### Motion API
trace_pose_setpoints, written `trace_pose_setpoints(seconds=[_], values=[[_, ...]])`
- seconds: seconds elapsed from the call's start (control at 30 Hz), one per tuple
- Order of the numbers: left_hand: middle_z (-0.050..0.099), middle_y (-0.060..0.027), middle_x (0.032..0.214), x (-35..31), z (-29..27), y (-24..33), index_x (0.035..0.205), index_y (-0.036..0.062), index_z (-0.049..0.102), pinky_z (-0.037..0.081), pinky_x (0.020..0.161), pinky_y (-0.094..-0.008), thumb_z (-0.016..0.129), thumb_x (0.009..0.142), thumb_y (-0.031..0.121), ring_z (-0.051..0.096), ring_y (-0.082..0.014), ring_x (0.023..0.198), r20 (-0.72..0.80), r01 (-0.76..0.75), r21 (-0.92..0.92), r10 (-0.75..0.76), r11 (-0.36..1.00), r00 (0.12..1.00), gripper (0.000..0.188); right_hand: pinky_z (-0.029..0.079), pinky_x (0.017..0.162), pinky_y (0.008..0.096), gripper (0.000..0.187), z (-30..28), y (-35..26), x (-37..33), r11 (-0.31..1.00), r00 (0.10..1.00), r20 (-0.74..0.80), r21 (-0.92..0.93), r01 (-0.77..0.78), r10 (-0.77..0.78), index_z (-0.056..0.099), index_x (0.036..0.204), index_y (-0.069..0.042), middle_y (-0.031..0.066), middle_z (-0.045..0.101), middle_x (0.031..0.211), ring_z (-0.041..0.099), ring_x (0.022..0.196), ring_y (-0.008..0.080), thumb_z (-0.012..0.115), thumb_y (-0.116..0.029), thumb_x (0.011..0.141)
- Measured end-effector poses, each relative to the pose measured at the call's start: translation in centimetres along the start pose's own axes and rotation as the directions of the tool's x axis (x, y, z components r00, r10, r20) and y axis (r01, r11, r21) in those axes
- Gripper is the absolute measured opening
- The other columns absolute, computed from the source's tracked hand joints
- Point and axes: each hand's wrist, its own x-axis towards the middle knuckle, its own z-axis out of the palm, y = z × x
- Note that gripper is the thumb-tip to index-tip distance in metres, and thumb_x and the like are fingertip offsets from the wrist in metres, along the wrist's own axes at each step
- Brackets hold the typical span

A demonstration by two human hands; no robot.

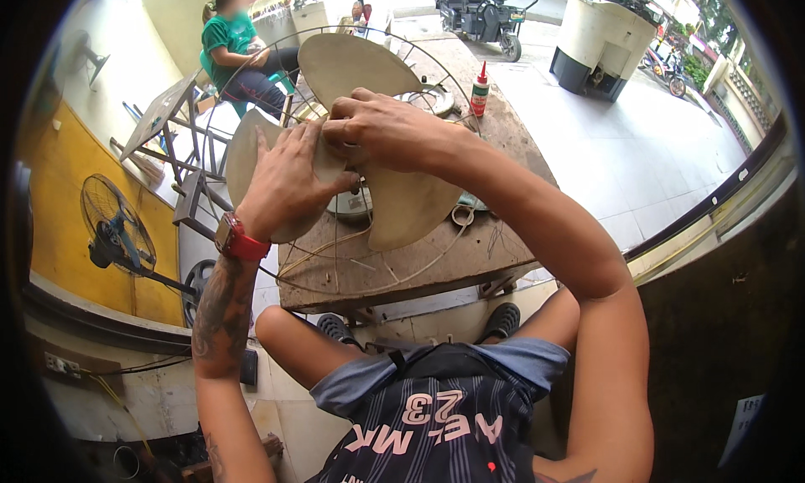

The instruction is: The person assembles a table fan by attaching the fan blades to the motor hub, fitting the front wire cage, and connecting the power cord. The person then turns the fan on to test operation.

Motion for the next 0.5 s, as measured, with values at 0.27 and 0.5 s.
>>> trace_pose_setpoints(seconds=[0.27,0.5], values=[[0.051,-0.0230,0.154,0.1,0.1,-0.3,0.155,-0.0018,0.043,0.013,0.125,-0.0696,0.071,0.081,0.075,0.046,-0.0365,0.147,-0.027,-0.034,0.036,0.035,0.999,0.999,0.110,0.052,0.102,0.0426,0.046,-0.3,0.1,1.3,0.891,0.815,0.380,-0.060,-0.450,0.437,0.055,0.139,-0.005,0.0205,0.061,0.129,0.058,0.126,0.0373,0.063,-0.030,0.101],[0.051,-0.0225,0.154,0.4,0.4,-0.9,0.155,-0.0015,0.043,0.016,0.124,-0.0696,0.070,0.080,0.077,0.044,-0.0354,0.148,-0.012,-0.044,0.054,0.045,0.998,0.999,0.112,0.050,0.107,0.0431,0.045,-1.3,1.0,-0.4,0.958,0.948,0.177,0.059,-0.279,0.265,0.057,0.138,-0.007,0.0187,0.061,0.132,0.057,0.129,0.0372,0.063,-0.032,0.101]])
